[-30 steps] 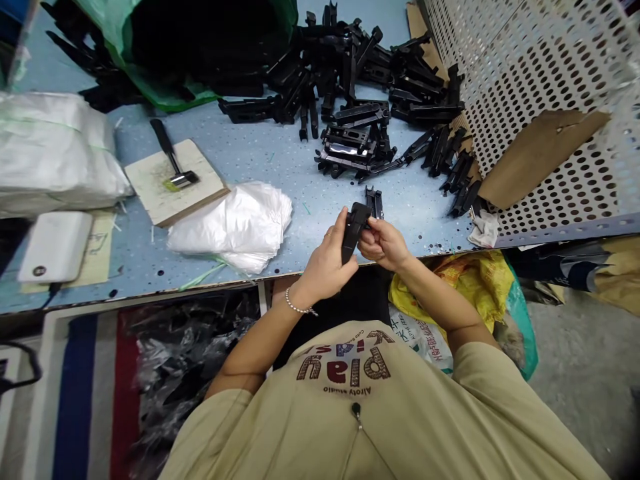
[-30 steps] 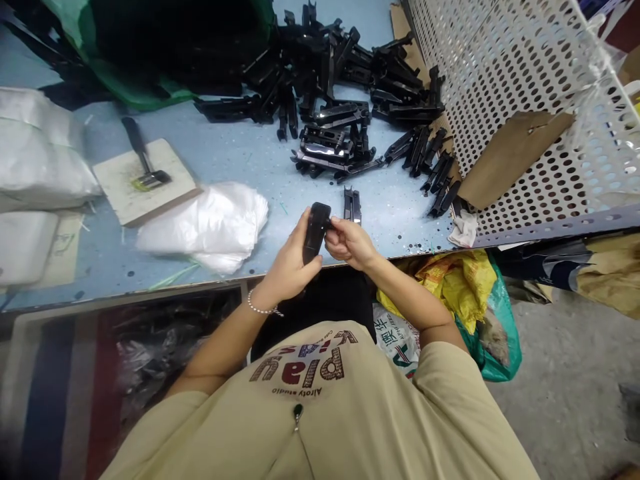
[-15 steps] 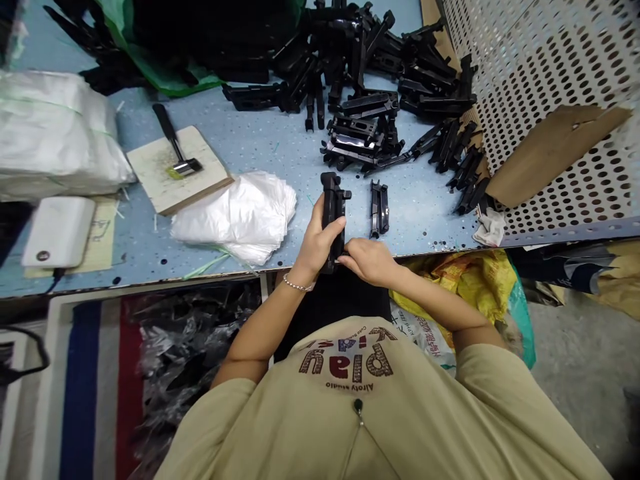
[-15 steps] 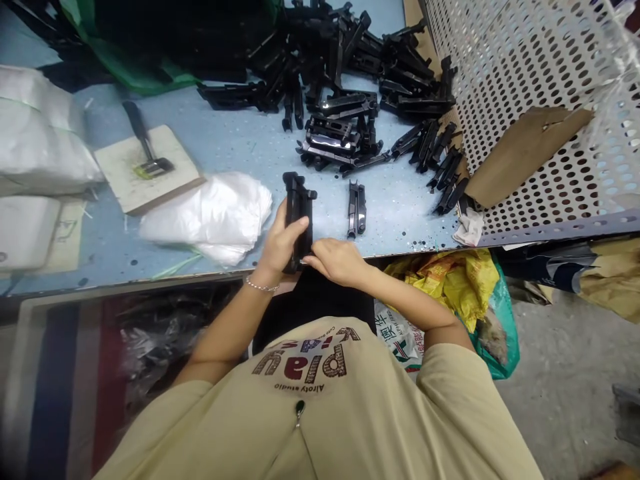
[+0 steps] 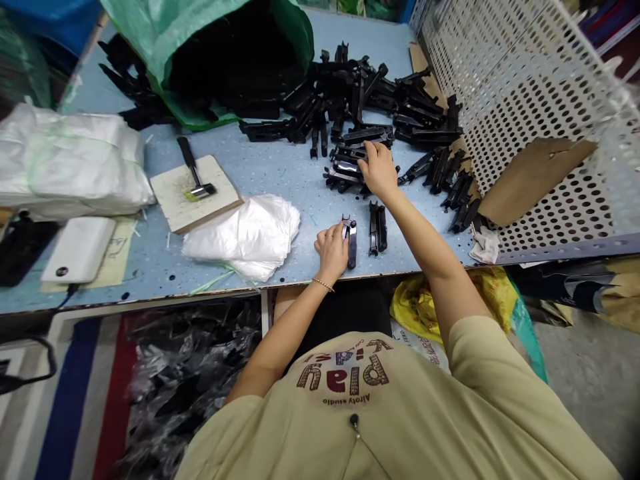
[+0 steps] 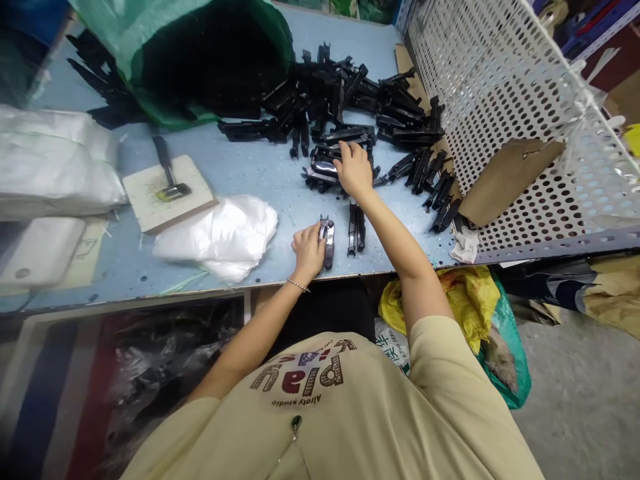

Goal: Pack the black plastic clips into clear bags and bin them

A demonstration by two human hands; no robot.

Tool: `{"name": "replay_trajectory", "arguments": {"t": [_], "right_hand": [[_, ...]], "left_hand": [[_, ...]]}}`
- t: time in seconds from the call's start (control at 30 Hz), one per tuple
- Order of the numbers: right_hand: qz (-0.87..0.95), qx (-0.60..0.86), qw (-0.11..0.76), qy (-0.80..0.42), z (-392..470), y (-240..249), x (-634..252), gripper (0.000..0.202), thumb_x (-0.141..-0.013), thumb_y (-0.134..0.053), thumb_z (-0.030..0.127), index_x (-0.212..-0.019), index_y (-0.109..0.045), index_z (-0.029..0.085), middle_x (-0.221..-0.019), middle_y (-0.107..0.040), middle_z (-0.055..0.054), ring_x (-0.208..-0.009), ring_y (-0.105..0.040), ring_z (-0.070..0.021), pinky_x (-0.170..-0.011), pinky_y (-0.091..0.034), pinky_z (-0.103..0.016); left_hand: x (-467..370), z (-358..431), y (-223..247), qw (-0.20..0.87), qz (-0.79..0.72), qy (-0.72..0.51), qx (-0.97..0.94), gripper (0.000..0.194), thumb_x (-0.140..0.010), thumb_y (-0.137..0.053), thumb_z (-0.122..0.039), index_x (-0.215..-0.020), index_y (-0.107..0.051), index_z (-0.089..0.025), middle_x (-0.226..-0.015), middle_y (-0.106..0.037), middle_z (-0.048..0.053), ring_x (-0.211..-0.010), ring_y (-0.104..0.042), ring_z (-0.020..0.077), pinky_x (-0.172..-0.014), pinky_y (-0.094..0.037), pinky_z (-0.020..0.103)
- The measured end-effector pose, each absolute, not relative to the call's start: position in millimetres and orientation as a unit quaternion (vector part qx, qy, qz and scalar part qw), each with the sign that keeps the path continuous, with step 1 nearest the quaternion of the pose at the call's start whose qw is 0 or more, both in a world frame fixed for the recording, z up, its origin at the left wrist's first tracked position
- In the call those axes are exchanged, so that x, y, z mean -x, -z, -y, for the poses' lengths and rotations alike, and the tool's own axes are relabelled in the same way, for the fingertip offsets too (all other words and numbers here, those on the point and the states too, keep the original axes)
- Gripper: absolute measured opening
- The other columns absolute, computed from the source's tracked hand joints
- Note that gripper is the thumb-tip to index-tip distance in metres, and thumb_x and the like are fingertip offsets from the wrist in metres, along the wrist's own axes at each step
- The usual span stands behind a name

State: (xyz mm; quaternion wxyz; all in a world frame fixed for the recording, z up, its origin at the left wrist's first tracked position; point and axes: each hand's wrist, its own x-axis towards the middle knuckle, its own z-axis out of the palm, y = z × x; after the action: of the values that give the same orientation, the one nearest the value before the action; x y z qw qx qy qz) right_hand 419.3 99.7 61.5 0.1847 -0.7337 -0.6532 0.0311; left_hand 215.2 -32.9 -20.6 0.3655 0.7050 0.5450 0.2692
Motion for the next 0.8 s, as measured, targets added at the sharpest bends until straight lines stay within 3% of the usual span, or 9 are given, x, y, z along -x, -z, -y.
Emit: {"name": "replay_trajectory", "arguments": {"t": [0.13,0.23,0.3,0.37,0.43,0.5,0.57,0.7,0.8], "right_hand": [[0.641,0.752,0.15,-0.036,-135.5,-62.8,-428.3,0.049,-0.104,-0.053,0.038,-0.142,-0.058,0.007,-0.139,-0.062,-0.029,-0.134,-0.05,-0.0451,-0.112,-0.037,-0.064],[0.62,0.725,0.289,-0.073,-114.0,-67.3,-419.8,0.047,-0.103,-0.056,0.044,-0.136,-0.063,0.012,-0.137,-0.065,-0.023,-0.134,-0.053,-0.0403,-0.115,-0.038,-0.062],[0.577,0.673,0.424,-0.187,-84.1,-67.6,-405.3,0.047,-0.101,-0.057,0.053,-0.129,-0.066,0.017,-0.129,-0.07,-0.016,-0.125,-0.061,-0.0329,-0.111,-0.047,-0.053],[0.521,0.588,0.498,-0.368,-48.4,-65.4,-386.5,0.051,-0.099,-0.053,0.066,-0.117,-0.069,0.02,-0.11,-0.074,-0.01,-0.106,-0.069,-0.0263,-0.095,-0.058,-0.044],[0.491,0.514,0.46,-0.531,-14.5,-63.6,-370.2,0.062,-0.097,-0.046,0.077,-0.105,-0.07,0.021,-0.092,-0.073,-0.007,-0.088,-0.071,-0.0238,-0.078,-0.062,-0.04],[0.507,0.495,0.412,-0.573,9.9,-65.5,-362.6,0.07,-0.098,-0.037,0.083,-0.096,-0.069,0.021,-0.086,-0.071,-0.008,-0.084,-0.07,-0.0232,-0.073,-0.061,-0.039],[0.558,0.54,0.428,-0.463,20.7,-72.0,-364.6,0.071,-0.1,-0.031,0.082,-0.095,-0.067,0.021,-0.092,-0.07,-0.009,-0.09,-0.069,-0.0232,-0.079,-0.059,-0.039],[0.689,0.57,0.439,-0.088,10.6,-84.1,-377.1,0.065,-0.104,-0.029,0.078,-0.1,-0.064,0.023,-0.098,-0.064,-0.009,-0.097,-0.061,-0.0242,-0.089,-0.052,-0.042],[0.759,0.504,0.411,0.021,-2.7,-80.2,-377.9,0.058,-0.11,-0.025,0.067,-0.095,-0.061,0.024,-0.088,-0.06,-0.007,-0.088,-0.057,-0.0233,-0.083,-0.05,-0.04]], "left_hand": [[-204.0,30.0,17.4,0.344,-0.543,-0.28,-0.713,0.056,-0.1,-0.056,-0.031,-0.155,-0.054,-0.021,-0.154,-0.057,0.019,-0.139,-0.048,0.0381,-0.12,-0.036,0.061],[-190.5,10.8,6.6,0.377,-0.504,-0.369,-0.685,0.057,-0.102,-0.056,-0.052,-0.151,-0.057,-0.021,-0.151,-0.059,0.019,-0.142,-0.048,0.0359,-0.124,-0.034,0.058],[-189.1,-6.2,-6.7,0.442,-0.449,-0.432,-0.646,0.066,-0.101,-0.053,-0.067,-0.151,-0.055,-0.023,-0.152,-0.058,0.018,-0.146,-0.048,0.0334,-0.125,-0.035,0.054],[-193.5,-20.6,-23.7,0.525,-0.378,-0.479,-0.593,0.073,-0.097,-0.05,-0.077,-0.151,-0.052,-0.028,-0.155,-0.057,0.015,-0.146,-0.051,0.0311,-0.121,-0.042,0.05],[-198.6,-27.0,-41.2,0.596,-0.319,-0.5,-0.541,0.071,-0.096,-0.049,-0.08,-0.146,-0.054,-0.03,-0.148,-0.062,0.013,-0.136,-0.061,0.0289,-0.112,-0.051,0.046],[-199.7,-23.3,-55.9,0.638,-0.291,-0.501,-0.507,0.063,-0.096,-0.054,-0.077,-0.135,-0.06,-0.027,-0.13,-0.071,0.011,-0.118,-0.071,0.0258,-0.099,-0.059,0.041],[-196.2,-11.8,-65.6,0.66,-0.285,-0.486,-0.497,0.057,-0.095,-0.061,-0.071,-0.129,-0.061,-0.024,-0.112,-0.074,0.008,-0.099,-0.074,0.0217,-0.088,-0.061,0.036],[-186.5,15.7,-72.5,0.676,-0.28,-0.453,-0.509,0.061,-0.093,-0.069,-0.066,-0.134,-0.058,-0.023,-0.097,-0.07,0.004,-0.077,-0.07,0.0154,-0.071,-0.06,0.028],[-183.3,29.5,-71.8,0.668,-0.28,-0.436,-0.534,0.064,-0.095,-0.065,-0.066,-0.141,-0.054,-0.022,-0.096,-0.068,0.003,-0.075,-0.069,0.0151,-0.068,-0.059,0.028]]}}
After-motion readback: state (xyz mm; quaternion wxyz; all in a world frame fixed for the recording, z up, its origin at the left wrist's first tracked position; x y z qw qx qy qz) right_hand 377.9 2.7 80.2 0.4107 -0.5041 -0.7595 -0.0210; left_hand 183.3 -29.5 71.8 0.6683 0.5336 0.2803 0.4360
